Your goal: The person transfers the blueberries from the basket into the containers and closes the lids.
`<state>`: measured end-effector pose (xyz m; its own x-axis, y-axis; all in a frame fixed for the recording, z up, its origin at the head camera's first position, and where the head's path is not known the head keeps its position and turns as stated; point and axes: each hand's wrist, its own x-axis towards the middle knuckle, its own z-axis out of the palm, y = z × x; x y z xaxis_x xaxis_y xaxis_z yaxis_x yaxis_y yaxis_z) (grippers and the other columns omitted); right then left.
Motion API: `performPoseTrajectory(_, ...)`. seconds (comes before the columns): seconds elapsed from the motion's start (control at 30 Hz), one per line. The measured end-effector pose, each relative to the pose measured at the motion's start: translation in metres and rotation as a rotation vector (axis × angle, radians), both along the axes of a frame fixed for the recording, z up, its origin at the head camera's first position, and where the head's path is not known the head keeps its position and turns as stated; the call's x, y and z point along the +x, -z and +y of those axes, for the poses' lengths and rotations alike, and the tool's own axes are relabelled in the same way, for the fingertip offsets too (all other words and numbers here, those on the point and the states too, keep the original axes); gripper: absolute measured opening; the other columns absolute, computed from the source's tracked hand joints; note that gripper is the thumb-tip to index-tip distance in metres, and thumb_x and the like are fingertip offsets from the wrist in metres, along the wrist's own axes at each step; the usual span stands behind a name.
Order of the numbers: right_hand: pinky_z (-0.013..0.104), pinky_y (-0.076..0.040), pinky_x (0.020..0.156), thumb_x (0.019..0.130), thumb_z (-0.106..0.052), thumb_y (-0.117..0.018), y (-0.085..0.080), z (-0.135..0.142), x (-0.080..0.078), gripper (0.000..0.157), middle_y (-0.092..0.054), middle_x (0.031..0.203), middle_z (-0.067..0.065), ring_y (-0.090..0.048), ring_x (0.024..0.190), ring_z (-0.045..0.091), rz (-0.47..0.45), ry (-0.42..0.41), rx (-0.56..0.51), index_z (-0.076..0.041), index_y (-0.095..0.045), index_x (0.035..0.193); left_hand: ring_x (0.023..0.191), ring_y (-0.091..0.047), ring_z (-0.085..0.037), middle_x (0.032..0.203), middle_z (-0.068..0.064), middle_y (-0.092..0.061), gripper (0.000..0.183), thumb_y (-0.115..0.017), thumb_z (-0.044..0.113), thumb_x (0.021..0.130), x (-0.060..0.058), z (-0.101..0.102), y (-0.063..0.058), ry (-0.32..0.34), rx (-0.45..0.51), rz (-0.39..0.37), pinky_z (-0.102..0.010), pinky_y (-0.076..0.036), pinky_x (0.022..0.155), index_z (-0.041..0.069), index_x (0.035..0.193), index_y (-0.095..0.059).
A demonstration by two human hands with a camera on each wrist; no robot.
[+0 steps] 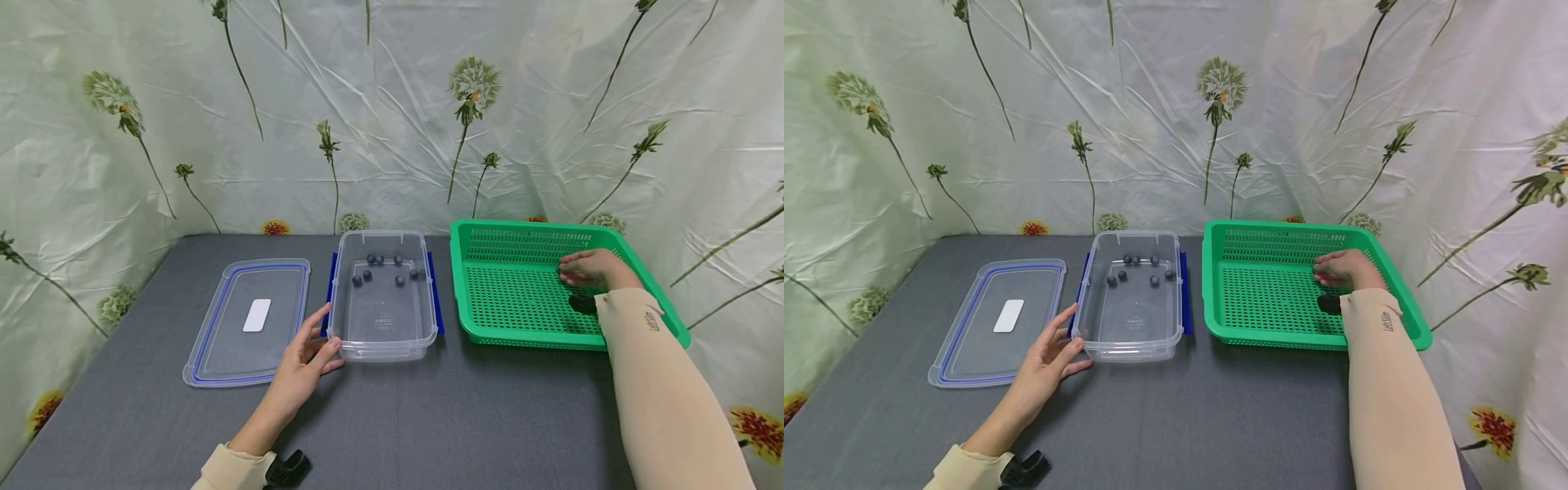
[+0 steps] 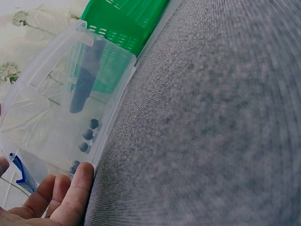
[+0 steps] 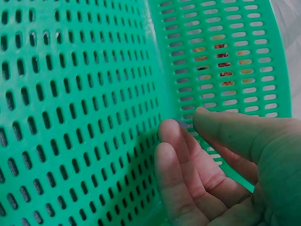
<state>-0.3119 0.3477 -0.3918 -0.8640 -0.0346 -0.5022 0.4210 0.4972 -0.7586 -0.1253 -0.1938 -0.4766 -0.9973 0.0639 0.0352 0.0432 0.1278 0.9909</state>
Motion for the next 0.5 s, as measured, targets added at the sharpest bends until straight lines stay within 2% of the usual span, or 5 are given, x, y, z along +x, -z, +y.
performPoseTrajectory(0.2, 0.019, -0.064, 0.080, 0.115, -0.009, -0.045, 0.0010, 0.0010, 0.0010, 0.053, -0.071, 0.087, -0.009, -0.070, 0.081, 0.000, -0.032, 0.007, -0.009, 0.015, -0.031, 0.160, 0.119, -0.064, -0.030, 0.145, -0.026, -0.046, 0.064, -0.065, 0.015, 0.109, -0.0010, 0.0006, -0.0001, 0.004, 0.004, 0.002, -0.038, -0.068, 0.092, 0.027, 0.166, -0.039)
performPoseTrajectory(0.5, 0.019, -0.064, 0.080, 0.115, -0.009, -0.046, 0.0039, 0.0030, 0.0006, 0.050, -0.071, 0.086, -0.008, -0.070, 0.080, 0.000, -0.025, 0.002, -0.010, 0.015, -0.035, 0.157, 0.120, -0.064, -0.031, 0.145, -0.026, -0.046, 0.064, -0.065, 0.015, 0.109, -0.0009, 0.0007, -0.0001, 0.004, 0.002, -0.004, -0.038, -0.068, 0.092, 0.027, 0.166, -0.039)
